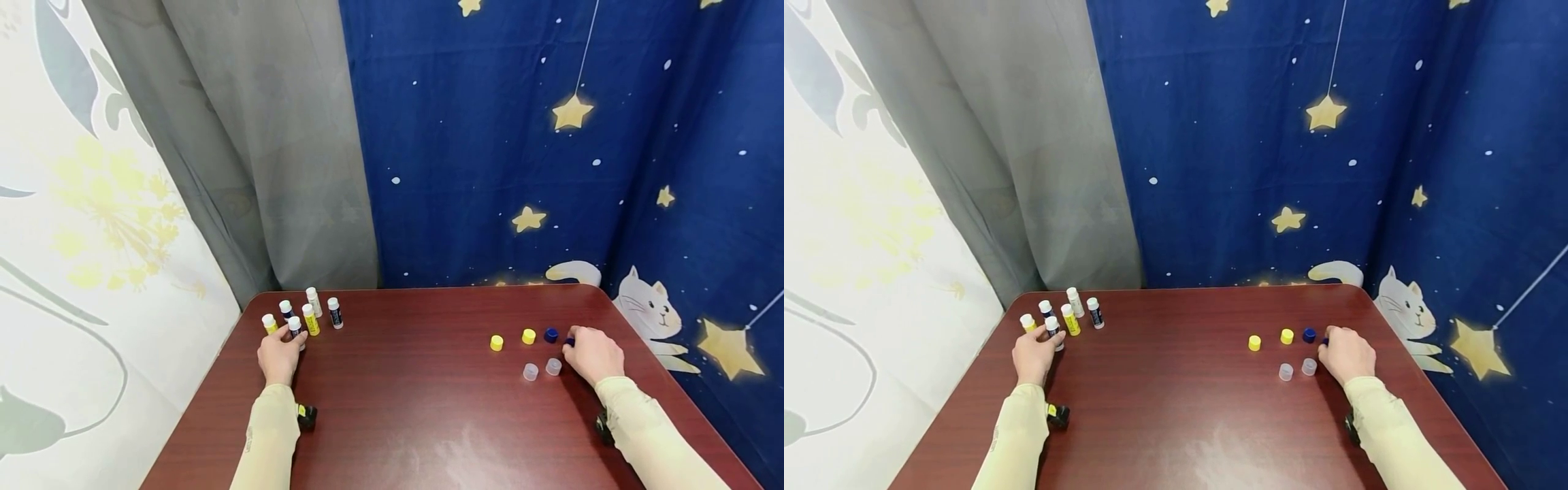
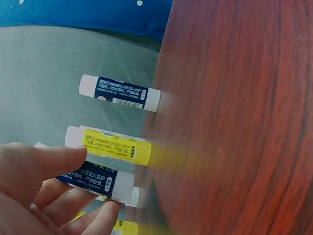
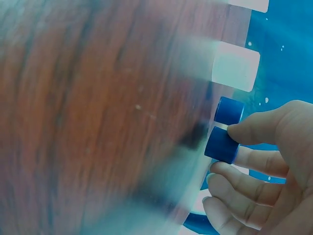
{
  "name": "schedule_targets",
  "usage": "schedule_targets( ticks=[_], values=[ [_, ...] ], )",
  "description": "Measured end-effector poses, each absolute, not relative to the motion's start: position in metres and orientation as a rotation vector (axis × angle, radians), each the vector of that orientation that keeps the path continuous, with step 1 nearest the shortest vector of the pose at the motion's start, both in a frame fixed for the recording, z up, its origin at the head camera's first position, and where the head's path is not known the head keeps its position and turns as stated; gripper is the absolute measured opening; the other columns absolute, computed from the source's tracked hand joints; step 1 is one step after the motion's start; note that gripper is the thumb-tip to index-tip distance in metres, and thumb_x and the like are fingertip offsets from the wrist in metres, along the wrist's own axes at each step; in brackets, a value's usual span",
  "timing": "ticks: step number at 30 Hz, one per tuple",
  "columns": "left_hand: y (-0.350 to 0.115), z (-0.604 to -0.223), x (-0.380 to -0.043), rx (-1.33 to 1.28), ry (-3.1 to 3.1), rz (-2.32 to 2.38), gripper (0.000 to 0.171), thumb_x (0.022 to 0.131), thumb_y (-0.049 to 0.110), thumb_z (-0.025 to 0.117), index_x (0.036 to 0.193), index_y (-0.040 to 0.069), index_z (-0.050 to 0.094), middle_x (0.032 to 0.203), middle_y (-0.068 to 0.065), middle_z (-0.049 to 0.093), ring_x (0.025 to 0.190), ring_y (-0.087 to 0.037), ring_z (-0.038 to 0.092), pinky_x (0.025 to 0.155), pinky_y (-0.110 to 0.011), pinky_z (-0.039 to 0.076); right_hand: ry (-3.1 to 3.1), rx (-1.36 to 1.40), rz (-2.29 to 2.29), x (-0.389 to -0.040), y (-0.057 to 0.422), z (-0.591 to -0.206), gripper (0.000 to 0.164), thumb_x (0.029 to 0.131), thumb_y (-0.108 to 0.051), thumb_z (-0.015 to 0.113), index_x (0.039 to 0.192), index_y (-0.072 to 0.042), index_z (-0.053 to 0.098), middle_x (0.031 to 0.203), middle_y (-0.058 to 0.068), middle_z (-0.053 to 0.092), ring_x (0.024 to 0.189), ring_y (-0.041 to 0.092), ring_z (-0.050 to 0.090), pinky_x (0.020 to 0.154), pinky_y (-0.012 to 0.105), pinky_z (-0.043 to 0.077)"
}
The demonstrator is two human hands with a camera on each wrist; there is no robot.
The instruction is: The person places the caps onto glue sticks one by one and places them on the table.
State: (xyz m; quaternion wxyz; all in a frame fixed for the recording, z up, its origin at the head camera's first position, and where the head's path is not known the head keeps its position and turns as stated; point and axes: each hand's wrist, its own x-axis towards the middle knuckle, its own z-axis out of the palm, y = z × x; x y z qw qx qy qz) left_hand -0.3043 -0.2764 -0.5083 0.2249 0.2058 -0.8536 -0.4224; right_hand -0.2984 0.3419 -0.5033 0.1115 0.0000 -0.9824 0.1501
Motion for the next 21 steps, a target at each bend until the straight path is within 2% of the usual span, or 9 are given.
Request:
schedule_targets(
  ticks=[4, 8, 21],
  values=[
    [-0.276, -0.503, -0.303, 0.540, -2.379, -1.116, 0.054, 0.090, 0.024, 0.077, 0.136, 0.001, 0.061, 0.120, -0.025, 0.067, 0.115, -0.047, 0.054, 0.099, -0.059, 0.038, -2.871, -0.007, 0.444, -0.297, 0.342, -0.502, 0.019, 0.084, -0.016, 0.071, 0.098, -0.003, 0.070, 0.093, 0.024, 0.068, 0.073, 0.039, 0.061, 0.064, 0.064, 0.050],
    [-0.275, -0.499, -0.303, 0.522, -2.375, -1.094, 0.052, 0.091, 0.023, 0.077, 0.136, 0.003, 0.062, 0.119, -0.022, 0.069, 0.116, -0.044, 0.056, 0.099, -0.057, 0.037, -2.854, -0.002, 0.448, -0.297, 0.343, -0.503, 0.019, 0.085, -0.017, 0.070, 0.097, -0.003, 0.070, 0.093, 0.023, 0.068, 0.072, 0.038, 0.061, 0.064, 0.064, 0.050],
    [-0.273, -0.491, -0.298, 0.534, -2.348, -1.115, 0.042, 0.089, 0.022, 0.079, 0.125, 0.007, 0.067, 0.118, -0.017, 0.071, 0.117, -0.040, 0.056, 0.100, -0.054, 0.034, -2.820, 0.021, 0.445, -0.297, 0.337, -0.497, 0.024, 0.085, -0.017, 0.072, 0.103, -0.001, 0.070, 0.097, 0.025, 0.068, 0.075, 0.040, 0.062, 0.067, 0.065, 0.050]
  ],
)
